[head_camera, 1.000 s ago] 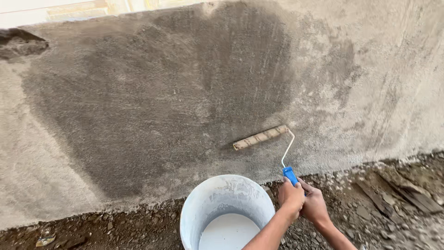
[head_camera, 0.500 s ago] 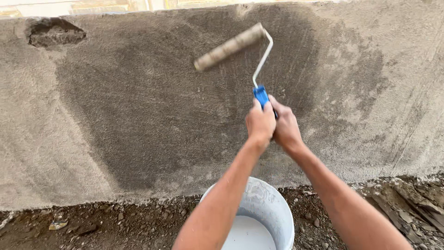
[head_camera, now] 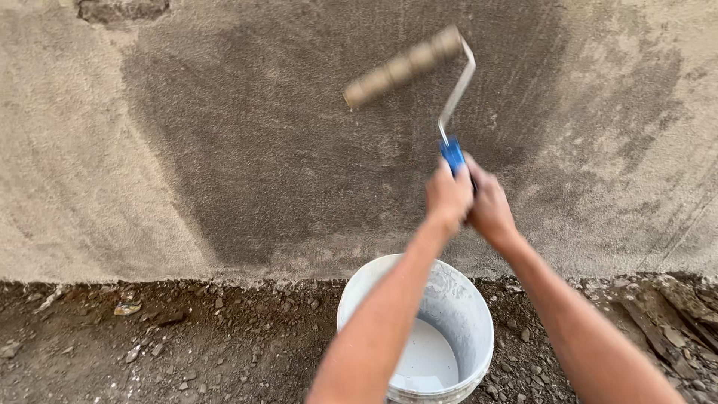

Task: The person sits on a blue tarp on the ground beside a concrete wall, holding a paint roller and a bucket of white liquid. They repeatedly roll the white liquid onto the wall surface, dipping the roller toward the bucket between passes and moving along the wall to coat new sections.

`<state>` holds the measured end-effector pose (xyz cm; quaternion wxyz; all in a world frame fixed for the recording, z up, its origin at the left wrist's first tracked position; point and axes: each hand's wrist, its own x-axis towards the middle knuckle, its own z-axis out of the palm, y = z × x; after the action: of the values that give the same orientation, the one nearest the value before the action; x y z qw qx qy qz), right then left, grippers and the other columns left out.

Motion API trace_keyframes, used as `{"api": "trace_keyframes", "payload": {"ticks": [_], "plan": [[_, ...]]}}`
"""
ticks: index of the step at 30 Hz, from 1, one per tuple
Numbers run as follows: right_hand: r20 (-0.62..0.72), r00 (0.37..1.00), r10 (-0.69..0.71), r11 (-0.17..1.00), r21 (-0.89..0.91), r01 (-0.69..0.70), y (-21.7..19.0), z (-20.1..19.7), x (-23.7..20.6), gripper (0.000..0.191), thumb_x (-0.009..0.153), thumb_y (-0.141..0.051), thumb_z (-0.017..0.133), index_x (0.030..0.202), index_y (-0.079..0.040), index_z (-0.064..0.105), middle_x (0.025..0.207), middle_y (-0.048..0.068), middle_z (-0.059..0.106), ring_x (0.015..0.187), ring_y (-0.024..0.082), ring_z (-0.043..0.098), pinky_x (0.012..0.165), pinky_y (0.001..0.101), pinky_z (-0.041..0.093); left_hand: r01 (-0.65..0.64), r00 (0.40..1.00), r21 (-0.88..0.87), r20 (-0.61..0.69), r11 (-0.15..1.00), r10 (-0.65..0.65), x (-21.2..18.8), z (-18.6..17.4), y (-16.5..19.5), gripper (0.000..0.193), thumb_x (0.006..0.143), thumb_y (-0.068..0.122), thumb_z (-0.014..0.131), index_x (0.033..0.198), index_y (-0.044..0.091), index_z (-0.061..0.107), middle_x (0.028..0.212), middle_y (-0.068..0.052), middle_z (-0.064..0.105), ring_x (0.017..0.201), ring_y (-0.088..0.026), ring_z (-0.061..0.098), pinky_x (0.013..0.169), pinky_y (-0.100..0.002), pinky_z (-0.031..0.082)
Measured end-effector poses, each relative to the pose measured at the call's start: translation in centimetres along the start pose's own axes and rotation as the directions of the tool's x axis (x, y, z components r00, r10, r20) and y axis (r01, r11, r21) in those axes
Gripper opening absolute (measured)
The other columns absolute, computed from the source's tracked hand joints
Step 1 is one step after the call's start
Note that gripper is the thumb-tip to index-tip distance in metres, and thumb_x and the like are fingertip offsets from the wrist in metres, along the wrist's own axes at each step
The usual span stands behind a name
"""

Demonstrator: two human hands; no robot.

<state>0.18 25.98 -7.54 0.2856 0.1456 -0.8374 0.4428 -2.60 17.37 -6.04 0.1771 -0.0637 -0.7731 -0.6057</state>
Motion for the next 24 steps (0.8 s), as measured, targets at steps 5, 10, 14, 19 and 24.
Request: {"api": "trace_keyframes", "payload": {"ticks": [5,10,14,19,24], "plan": [[0.014,0.983,0.181,0.952,-0.256,-0.171,9.7,-0.9,-10.3,0.064,0.086,-0.003,0.059,0.15,-0.012,0.052,0.108,0.027,0.073,0.094,0.038,0.074,0.084,0.0498,0.057,0.325,0.935,-0.046,0.169,0.945,-0.313,-8.4,6.8,-7.3,0.03,0.098,0.033,0.061,0.109,0.006,0.068,0.097,-0.019,0.074,0.08,-0.031,0.071,0.066,-0.047,0.056],[-0.032,0.893,0.449,0.828,-0.362,-0.429,13.6,-2.2,-15.9,0.06,0.086,-0.009,0.068,0.145,-0.015,0.058,0.1,0.028,0.073,0.087,0.039,0.073,0.079,0.0497,0.056,0.556,0.786,0.001,0.322,0.831,-0.527,-11.9,10.5,-9.8,0.025,0.09,0.02,0.067,0.079,-0.002,0.071,0.077,-0.015,0.073,0.061,-0.023,0.068,0.052,-0.04,0.049],[-0.035,0.837,0.546,0.813,-0.217,-0.54,13.6,-3.2,-16.2,0.06,0.088,-0.008,0.067,0.148,-0.011,0.057,0.082,0.024,0.074,0.068,0.025,0.065,0.061,0.0402,0.052,0.511,0.803,-0.024,0.37,0.859,-0.467,-12.7,11.3,-10.0,0.017,0.084,0.012,0.066,0.081,-0.004,0.07,0.082,-0.017,0.074,0.068,-0.023,0.07,0.056,-0.042,0.05],[-0.012,0.838,0.546,0.824,0.19,-0.534,10.5,-2.1,-16.9,0.061,0.088,-0.006,0.066,0.148,-0.008,0.057,0.078,0.011,0.072,0.057,0.009,0.058,0.047,0.0272,0.044,0.403,0.835,-0.028,0.422,0.915,-0.354,-14.8,7.3,-9.1,0.029,0.089,0.022,0.066,0.109,0.002,0.061,0.101,-0.018,0.073,0.089,-0.024,0.07,0.073,-0.038,0.054],[0.125,0.787,0.604,0.588,0.596,-0.546,7.3,0.3,-17.7,0.058,0.093,-0.006,0.067,0.15,-0.012,0.061,0.072,0.005,0.059,0.046,0.007,0.039,0.037,0.0246,0.028,0.433,0.782,-0.286,0.591,0.855,-0.199,-16.9,0.0,-9.5,0.06,0.092,0.035,0.07,0.141,0.009,0.046,0.108,-0.01,0.07,0.097,-0.016,0.065,0.082,-0.033,0.054]]}}
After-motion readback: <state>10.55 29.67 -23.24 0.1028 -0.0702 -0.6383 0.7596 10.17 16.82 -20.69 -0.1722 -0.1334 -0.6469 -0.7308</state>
